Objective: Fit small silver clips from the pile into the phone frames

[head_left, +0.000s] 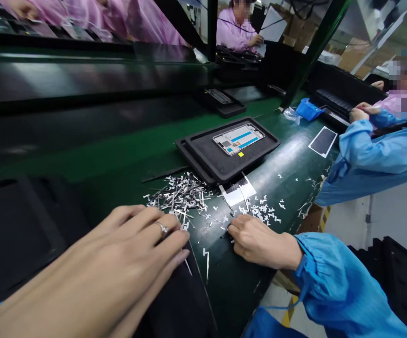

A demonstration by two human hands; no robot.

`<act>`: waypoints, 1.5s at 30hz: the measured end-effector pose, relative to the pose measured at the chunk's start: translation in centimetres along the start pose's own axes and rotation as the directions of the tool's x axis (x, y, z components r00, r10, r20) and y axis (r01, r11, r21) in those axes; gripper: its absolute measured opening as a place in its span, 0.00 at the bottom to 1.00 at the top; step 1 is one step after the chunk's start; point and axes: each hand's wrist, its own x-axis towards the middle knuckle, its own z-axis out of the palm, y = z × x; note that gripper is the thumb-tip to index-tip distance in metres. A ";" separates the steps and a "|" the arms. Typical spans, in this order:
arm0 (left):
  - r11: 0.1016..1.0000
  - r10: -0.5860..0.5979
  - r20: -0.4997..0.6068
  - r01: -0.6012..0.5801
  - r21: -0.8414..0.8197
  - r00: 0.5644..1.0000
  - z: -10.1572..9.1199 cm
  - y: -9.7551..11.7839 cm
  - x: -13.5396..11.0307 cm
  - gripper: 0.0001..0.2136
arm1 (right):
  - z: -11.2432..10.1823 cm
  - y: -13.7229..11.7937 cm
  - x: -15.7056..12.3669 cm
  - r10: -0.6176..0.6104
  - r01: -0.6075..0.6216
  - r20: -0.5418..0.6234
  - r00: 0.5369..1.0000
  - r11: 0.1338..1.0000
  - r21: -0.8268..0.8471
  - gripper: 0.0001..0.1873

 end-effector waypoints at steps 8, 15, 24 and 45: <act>0.999 -0.038 -0.058 0.039 0.008 0.998 1.3 0.2 0.9 0.11 | -2.0 -1.5 -0.4 0.151 0.024 -0.334 0.930 0.884 0.467 0.08; 0.883 -0.357 -0.005 0.336 -0.327 0.934 1.9 2.5 3.3 0.13 | -2.6 -3.1 0.6 0.324 0.158 -0.515 0.794 0.708 0.689 0.06; 0.705 -0.429 0.077 0.387 -0.594 0.900 0.3 4.1 4.9 0.10 | -2.1 -3.8 1.2 0.418 0.185 -0.504 0.756 0.602 0.776 0.04; 0.884 -0.219 0.161 0.266 -0.384 0.962 -0.3 3.8 3.5 0.12 | -2.5 -3.8 0.0 0.390 0.268 -0.370 0.843 0.294 0.918 0.05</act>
